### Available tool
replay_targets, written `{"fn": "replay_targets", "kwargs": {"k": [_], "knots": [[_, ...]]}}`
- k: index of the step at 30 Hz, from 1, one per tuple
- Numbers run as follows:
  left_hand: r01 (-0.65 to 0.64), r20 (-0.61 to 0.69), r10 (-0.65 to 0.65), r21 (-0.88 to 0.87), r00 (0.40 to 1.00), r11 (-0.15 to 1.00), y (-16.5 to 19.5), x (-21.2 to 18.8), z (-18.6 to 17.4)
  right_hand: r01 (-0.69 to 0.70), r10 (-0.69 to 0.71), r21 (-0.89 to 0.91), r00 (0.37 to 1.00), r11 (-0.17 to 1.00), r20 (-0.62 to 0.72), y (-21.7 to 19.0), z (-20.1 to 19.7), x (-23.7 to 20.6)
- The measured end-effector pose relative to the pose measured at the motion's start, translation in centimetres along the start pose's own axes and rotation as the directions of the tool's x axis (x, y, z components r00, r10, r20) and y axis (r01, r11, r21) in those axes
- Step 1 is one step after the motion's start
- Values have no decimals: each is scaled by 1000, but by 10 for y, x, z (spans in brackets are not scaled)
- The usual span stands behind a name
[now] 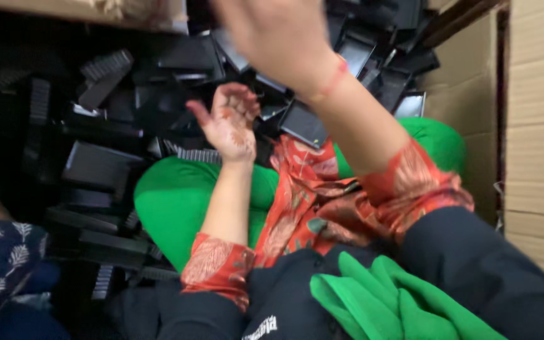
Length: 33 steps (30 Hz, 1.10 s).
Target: The person sits cross-legged on the floor and repeatedly picks up small black plastic trays from a large pile. They open and close the trays, turn them over to inspect both sides, and place them back into the pile. The task continues with the same repetitive inspection cycle.
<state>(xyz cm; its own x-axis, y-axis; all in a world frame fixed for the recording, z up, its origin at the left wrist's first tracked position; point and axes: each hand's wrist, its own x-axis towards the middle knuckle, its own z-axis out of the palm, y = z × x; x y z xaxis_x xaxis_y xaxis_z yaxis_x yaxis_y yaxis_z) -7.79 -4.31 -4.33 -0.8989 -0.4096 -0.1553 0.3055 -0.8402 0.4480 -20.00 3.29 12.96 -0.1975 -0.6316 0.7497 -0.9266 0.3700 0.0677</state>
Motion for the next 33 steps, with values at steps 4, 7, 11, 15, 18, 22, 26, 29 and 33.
{"fn": "replay_targets", "kwargs": {"k": [4, 7, 11, 15, 18, 22, 26, 29, 33], "knots": [[-19, 32, 19, -7, 999, 1000, -1, -6, 9, -323, 316, 136, 946, 937, 70, 23, -35, -98], [-14, 59, 16, -36, 998, 999, 1, -8, 12, -520, 493, 160, 851, 839, 180, 22, -56, -146], [14, 65, -13, -4, 998, 1000, 4, -6, 9, -472, 395, 46, 783, 880, 481, -3, -56, -189], [61, 102, -66, 46, 993, 997, 5, -2, 2, -332, 356, -146, 760, 932, 543, -41, -35, -201], [40, 118, -52, 97, 992, 995, 5, 0, -3, -549, 461, -110, 559, 829, 689, -50, -31, -192], [-74, 46, 58, 524, 997, 849, 0, 3, -2, -575, 537, -32, 740, 817, 404, -36, -45, -178], [13, 90, -98, 667, 991, 745, -9, 1, 8, -887, 773, 202, 460, 414, 437, -35, -56, -163], [319, 278, -387, 260, 879, 912, -10, -7, 13, -852, 540, 451, 520, 268, 662, -48, -57, -150], [416, 315, -385, -36, 867, 909, -6, -15, 10, -642, 211, 523, 721, 561, 660, -32, -59, -132]]}}
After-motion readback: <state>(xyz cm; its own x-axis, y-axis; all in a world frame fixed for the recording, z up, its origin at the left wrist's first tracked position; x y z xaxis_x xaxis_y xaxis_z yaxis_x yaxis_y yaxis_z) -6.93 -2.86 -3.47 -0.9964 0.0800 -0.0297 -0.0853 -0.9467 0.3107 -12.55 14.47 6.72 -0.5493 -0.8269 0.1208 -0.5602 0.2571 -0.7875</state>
